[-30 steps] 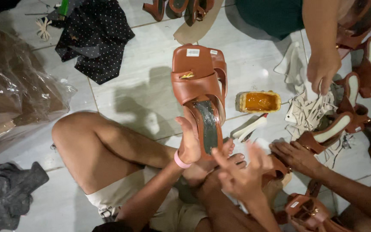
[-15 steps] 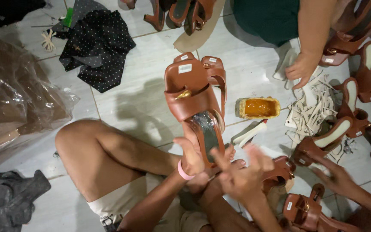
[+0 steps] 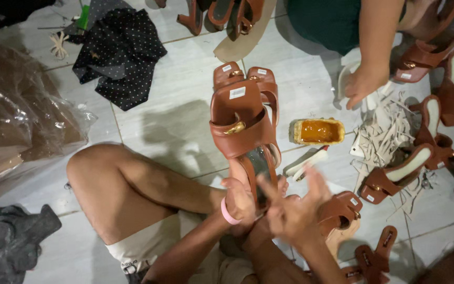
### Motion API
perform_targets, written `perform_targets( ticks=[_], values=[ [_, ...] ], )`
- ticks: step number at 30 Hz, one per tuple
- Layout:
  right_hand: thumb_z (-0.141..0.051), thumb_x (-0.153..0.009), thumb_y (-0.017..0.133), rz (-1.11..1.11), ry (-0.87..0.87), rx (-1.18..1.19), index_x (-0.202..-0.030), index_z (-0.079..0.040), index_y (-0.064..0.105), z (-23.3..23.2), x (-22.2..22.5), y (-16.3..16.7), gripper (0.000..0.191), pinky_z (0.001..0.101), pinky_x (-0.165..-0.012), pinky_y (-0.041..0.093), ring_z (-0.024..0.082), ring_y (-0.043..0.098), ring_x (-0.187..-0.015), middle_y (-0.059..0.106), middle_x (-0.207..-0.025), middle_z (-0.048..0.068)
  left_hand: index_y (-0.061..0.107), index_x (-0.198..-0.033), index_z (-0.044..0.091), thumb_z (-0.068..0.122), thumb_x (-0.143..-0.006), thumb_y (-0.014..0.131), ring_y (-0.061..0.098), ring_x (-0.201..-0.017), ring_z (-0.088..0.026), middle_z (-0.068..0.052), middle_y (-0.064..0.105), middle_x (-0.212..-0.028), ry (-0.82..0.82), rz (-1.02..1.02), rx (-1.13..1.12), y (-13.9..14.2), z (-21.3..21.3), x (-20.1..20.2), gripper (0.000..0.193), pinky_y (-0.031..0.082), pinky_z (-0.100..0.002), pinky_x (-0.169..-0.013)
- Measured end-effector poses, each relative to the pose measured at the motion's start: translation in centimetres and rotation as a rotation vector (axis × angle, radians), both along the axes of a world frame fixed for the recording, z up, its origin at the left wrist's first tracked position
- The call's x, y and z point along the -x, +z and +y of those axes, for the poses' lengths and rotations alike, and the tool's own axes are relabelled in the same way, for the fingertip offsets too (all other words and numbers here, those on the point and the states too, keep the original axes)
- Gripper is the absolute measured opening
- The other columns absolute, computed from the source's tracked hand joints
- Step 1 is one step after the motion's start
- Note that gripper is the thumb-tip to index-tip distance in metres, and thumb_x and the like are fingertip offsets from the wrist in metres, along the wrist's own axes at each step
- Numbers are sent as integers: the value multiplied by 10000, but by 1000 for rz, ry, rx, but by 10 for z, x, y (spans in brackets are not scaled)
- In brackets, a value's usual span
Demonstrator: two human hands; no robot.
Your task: The person applies adhesive to the sole of a brown slide sandal using a brush, then inserts a white insole and presses it into place. The person repeats this process on a second sandal, handling each shoe one at a time.
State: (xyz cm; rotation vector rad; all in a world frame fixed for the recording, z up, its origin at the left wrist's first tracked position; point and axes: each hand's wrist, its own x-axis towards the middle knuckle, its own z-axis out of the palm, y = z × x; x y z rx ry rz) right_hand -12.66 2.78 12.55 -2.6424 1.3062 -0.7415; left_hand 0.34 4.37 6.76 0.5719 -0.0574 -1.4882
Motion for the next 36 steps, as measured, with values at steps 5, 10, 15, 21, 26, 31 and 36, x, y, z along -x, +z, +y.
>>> perform_targets(
  ticks=[5,10,15,21,26,31,36],
  values=[
    [-325,-1111,343,-18,-46,-49,-1329,-296,730,-8,-7,5,446,522,-1246,214,455,241,-1413,274,-1540,317,261,-1534,56,940,-761,262,615,-1028,-274,-136,540,-1258,28,-405,110,22,-1,-13,1175,569,-454,-870],
    [-363,-1145,259,-50,-52,-43,-1314,-285,737,-20,-20,10,513,539,-1255,174,441,231,-1447,237,-1582,293,269,-1535,50,939,-820,248,613,-1047,-254,-129,552,-1264,60,-612,155,43,-2,-23,1141,560,-426,-900],
    [-385,-1121,242,-1,-11,6,-1309,-296,745,-23,-30,13,545,553,-1244,144,420,174,-1453,219,-1585,295,277,-1536,45,937,-879,234,611,-1067,-234,-121,563,-1269,90,-789,214,55,-3,-30,1109,552,-397,-929],
    [-307,-1085,333,16,-3,-1,-1322,-281,736,-23,-20,5,469,555,-1257,154,438,213,-1439,239,-1565,294,295,-1495,69,903,-860,284,600,-1031,-226,-99,541,-1244,-12,-515,58,48,-1,-24,1049,556,-413,-879],
    [-290,-1026,400,25,32,17,-1308,-292,745,-5,-3,-14,446,544,-1203,211,424,287,-1356,356,-1435,299,323,-1444,46,820,-947,334,575,-977,-246,-114,503,-1177,-74,-99,-68,6,0,-15,919,587,-476,-870],
    [-267,-1068,394,89,28,53,-1314,-316,739,10,16,-27,426,556,-1195,236,429,299,-1346,380,-1426,342,273,-1470,94,903,-818,164,632,-944,-249,-123,563,-1172,-41,-187,88,-24,-4,-18,1045,617,-436,-758],
    [-392,-1082,359,21,31,28,-1275,-327,750,16,26,-31,441,524,-1185,253,394,309,-1337,372,-1429,263,233,-1511,112,884,-828,153,618,-958,-238,-112,560,-1190,14,-285,39,-24,-9,-15,1033,598,-396,-771]
  ],
)
